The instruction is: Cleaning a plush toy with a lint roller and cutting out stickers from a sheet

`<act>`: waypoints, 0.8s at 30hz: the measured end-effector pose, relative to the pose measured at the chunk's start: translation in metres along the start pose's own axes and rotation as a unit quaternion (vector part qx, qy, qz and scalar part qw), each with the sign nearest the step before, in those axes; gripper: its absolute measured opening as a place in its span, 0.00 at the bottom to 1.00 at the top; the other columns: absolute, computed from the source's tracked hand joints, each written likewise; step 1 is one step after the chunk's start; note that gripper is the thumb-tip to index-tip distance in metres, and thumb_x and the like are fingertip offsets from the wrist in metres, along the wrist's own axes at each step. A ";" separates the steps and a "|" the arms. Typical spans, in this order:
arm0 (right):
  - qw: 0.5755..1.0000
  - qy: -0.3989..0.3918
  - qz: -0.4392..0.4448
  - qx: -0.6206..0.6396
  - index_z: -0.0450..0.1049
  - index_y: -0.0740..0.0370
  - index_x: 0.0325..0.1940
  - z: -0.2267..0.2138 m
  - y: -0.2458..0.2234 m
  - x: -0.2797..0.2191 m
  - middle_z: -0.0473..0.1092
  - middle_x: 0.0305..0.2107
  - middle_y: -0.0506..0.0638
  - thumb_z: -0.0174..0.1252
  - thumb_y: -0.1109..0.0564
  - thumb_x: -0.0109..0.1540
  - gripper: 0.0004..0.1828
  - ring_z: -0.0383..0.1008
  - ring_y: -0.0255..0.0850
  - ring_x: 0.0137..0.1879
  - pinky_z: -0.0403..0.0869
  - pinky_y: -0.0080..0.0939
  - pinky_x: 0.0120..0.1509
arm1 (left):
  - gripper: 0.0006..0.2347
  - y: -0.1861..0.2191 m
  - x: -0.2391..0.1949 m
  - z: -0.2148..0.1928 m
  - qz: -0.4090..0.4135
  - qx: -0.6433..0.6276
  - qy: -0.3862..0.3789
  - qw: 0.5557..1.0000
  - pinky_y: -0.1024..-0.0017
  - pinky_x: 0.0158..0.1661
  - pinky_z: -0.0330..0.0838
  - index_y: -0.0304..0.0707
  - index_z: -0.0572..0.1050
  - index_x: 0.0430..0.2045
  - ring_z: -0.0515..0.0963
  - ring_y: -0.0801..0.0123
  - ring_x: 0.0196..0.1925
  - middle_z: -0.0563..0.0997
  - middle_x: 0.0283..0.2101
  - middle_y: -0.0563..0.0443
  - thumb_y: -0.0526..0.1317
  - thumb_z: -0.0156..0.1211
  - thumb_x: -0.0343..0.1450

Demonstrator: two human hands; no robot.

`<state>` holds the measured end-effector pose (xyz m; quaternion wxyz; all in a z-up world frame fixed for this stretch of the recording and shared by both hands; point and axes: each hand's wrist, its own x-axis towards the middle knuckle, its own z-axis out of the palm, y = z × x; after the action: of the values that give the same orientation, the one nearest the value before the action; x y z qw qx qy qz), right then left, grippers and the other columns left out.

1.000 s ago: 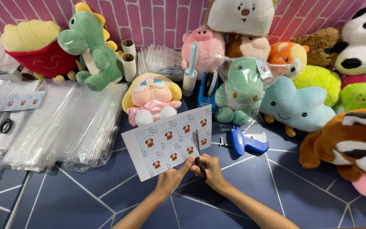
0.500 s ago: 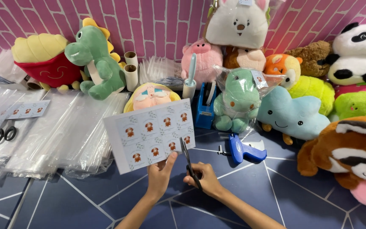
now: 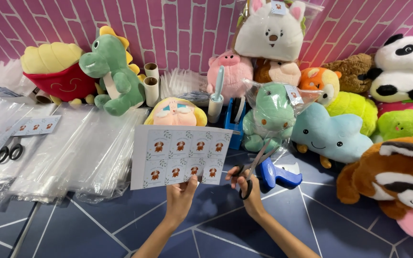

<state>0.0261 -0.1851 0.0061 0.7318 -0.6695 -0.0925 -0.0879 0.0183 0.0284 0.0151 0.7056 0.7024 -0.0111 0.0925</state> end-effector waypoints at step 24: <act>0.979 0.080 0.108 0.156 0.64 0.71 0.45 -0.022 -0.015 0.016 0.71 0.31 0.61 0.62 0.55 0.60 0.19 0.70 0.43 0.27 0.71 0.38 0.33 | 0.08 0.038 0.017 -0.007 0.014 -0.003 -0.064 0.998 0.77 0.26 0.70 0.32 0.75 0.24 0.76 0.73 0.19 0.76 0.15 0.51 0.36 0.57 0.73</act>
<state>0.0384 -0.2086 0.0230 0.8372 -0.5443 0.0271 -0.0463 0.0288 0.0373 0.0549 0.7045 0.7043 -0.0665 0.0570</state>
